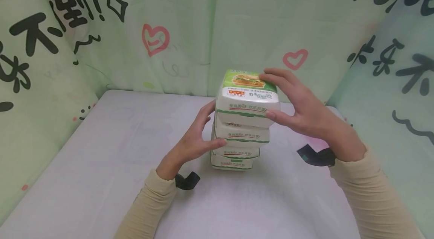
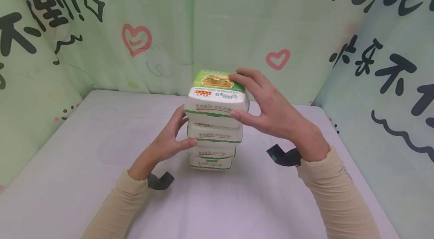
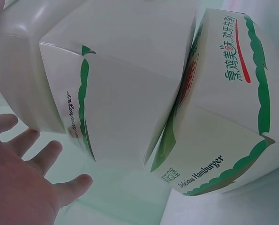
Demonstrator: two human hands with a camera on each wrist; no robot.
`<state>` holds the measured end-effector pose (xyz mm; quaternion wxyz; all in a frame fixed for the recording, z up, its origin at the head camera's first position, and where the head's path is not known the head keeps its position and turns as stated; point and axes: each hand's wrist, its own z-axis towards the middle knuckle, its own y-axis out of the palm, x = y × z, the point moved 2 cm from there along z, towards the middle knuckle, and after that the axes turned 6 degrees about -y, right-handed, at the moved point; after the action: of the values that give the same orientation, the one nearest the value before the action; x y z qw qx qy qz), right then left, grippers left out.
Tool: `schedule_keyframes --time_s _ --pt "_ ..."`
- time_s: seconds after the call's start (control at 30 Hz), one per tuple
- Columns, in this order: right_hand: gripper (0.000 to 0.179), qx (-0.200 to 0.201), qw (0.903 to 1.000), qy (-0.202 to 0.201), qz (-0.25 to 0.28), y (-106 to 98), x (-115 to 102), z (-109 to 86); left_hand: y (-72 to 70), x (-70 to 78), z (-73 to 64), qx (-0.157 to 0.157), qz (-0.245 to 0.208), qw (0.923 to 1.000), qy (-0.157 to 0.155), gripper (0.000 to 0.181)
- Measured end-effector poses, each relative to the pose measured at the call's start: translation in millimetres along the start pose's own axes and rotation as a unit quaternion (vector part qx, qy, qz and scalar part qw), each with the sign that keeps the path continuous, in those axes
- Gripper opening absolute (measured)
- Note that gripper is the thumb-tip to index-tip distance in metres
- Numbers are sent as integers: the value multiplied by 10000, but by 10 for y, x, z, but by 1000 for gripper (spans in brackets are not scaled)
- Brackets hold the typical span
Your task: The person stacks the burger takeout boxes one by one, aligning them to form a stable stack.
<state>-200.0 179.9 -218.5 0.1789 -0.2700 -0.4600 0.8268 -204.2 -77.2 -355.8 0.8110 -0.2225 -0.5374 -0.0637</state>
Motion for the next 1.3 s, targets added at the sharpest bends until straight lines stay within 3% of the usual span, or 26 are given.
schedule_keyframes --time_s 0.5,1.3 --pt "78 -136 9999 36 98 5 15 -20 -6 17 -14 69 83 9999 -68 94" --pt "82 -53 9999 93 133 -7 44 -64 -21 16 -9 102 117 9998 122 98"
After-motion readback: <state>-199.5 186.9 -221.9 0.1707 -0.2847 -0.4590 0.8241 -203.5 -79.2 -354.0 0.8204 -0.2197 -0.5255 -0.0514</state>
